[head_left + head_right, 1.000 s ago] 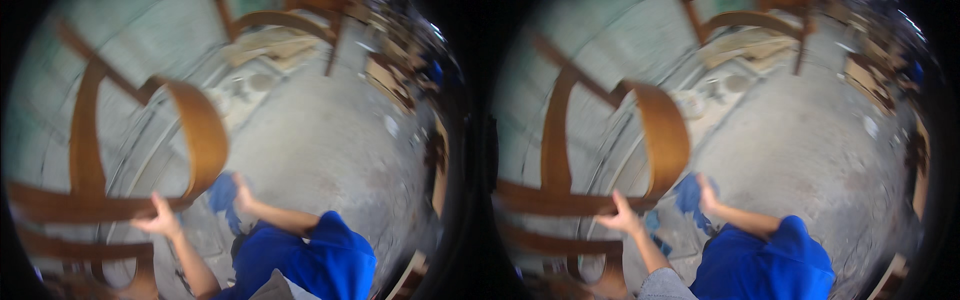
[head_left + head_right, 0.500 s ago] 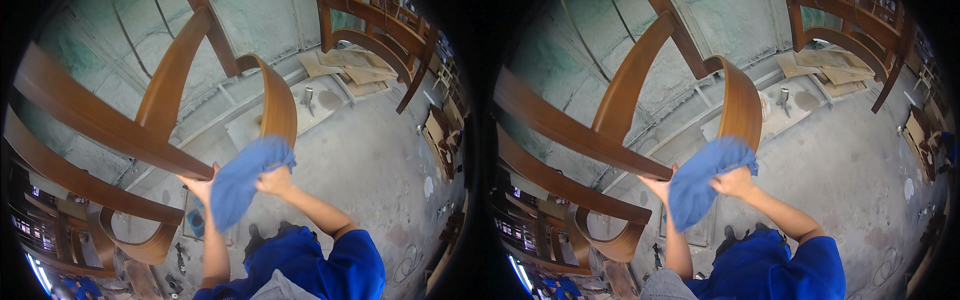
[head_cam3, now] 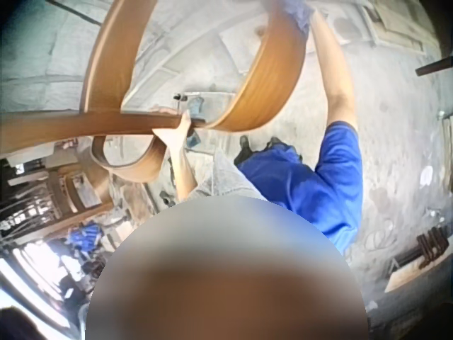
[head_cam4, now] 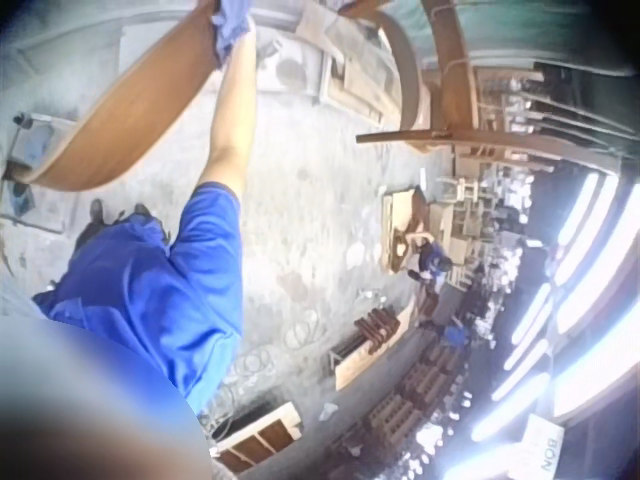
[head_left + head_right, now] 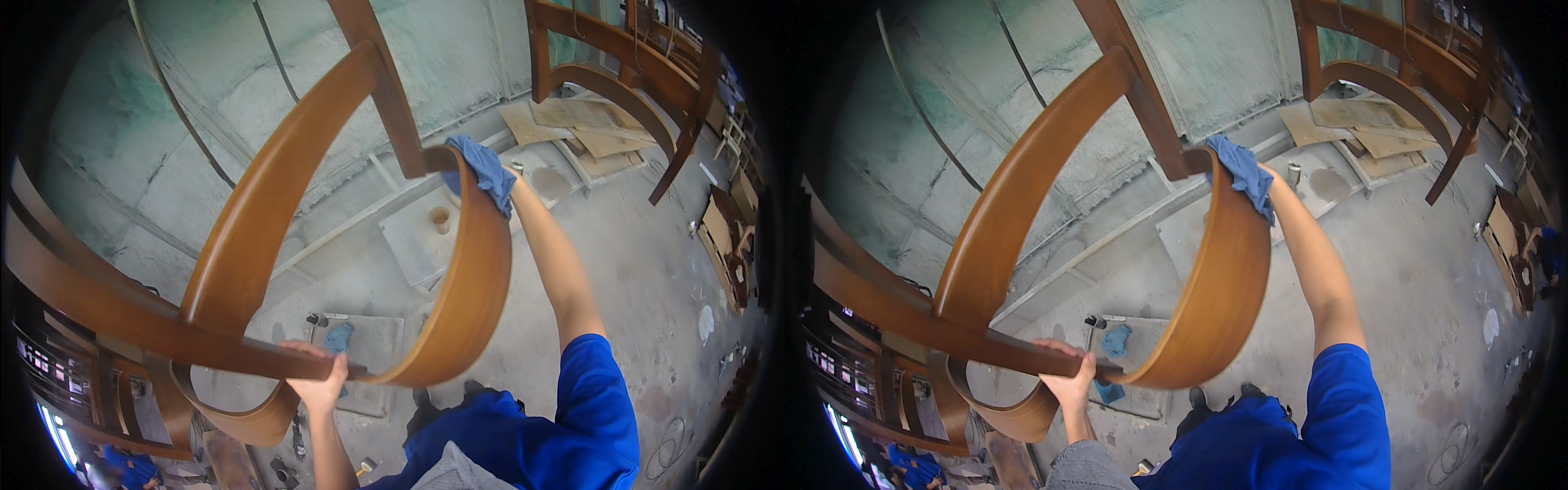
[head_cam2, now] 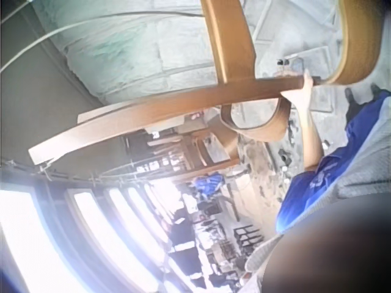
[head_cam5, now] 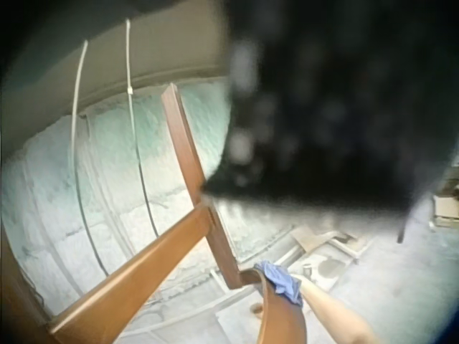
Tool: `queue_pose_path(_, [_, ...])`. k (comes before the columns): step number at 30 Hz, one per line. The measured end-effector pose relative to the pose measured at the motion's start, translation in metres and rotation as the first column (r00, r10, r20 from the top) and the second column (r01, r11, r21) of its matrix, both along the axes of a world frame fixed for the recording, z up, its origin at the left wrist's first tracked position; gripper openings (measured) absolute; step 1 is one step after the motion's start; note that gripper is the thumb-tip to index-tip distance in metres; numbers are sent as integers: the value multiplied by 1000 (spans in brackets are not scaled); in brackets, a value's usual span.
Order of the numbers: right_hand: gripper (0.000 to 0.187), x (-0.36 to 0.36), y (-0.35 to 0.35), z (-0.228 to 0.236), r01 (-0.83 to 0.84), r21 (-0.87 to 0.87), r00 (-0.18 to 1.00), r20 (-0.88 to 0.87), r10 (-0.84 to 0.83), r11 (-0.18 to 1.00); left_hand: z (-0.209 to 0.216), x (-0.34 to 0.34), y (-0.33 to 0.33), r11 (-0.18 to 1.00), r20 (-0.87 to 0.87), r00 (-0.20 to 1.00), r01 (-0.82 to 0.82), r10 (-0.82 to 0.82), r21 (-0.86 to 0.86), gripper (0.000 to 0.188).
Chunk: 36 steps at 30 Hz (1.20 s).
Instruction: The person wipes a wooden chair frame with a blue cloth, cleaning the backrest, seat frame, and legs. The person rotates the chair to access different sides and continues wiping until the entire frame is covered.
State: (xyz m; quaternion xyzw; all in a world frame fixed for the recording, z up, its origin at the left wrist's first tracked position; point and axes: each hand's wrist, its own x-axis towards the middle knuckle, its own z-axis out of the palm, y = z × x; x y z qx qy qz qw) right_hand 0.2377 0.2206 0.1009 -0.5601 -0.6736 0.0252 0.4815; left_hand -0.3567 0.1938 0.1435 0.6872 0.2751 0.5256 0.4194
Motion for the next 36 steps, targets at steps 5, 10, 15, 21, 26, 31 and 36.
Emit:
queue_pose_path(5, [62, 0, 21, 28, -127, -219, 991, -56, 118, 967, 10, -25, -27, 994, -23, 994, 107, -106, 27, 83])
queue_pose_path(10, [52, -35, 19, 11, 288, -221, 885, 432, -171, 932, 21, -37, -44, 995, -207, 975, -65, 79, 73, 73])
queue_pose_path(15, [67, -27, 5, 13, 131, -236, 968, 238, -73, 963, 23, -33, -55, 978, -166, 964, -198, 208, 71, 69])
queue_pose_path(21, [84, -98, -92, -12, 220, 41, 968, 117, -224, 975, 20, 18, -58, 950, -181, 944, -239, 276, 198, 80])
queue_pose_path(26, [64, -173, -142, -45, 373, 97, 909, -237, -343, 923, -3, 98, -76, 975, 49, 998, -39, 29, 220, 74])
queue_pose_path(31, [47, -200, -167, -71, 314, 150, 658, -746, -101, 938, -22, 166, -68, 937, -187, 919, 348, -347, -31, 36])
queue_pose_path(36, [44, -231, -126, -118, 161, 317, 508, -839, 197, 935, -60, 209, -47, 926, -299, 906, 353, -301, 138, 49])
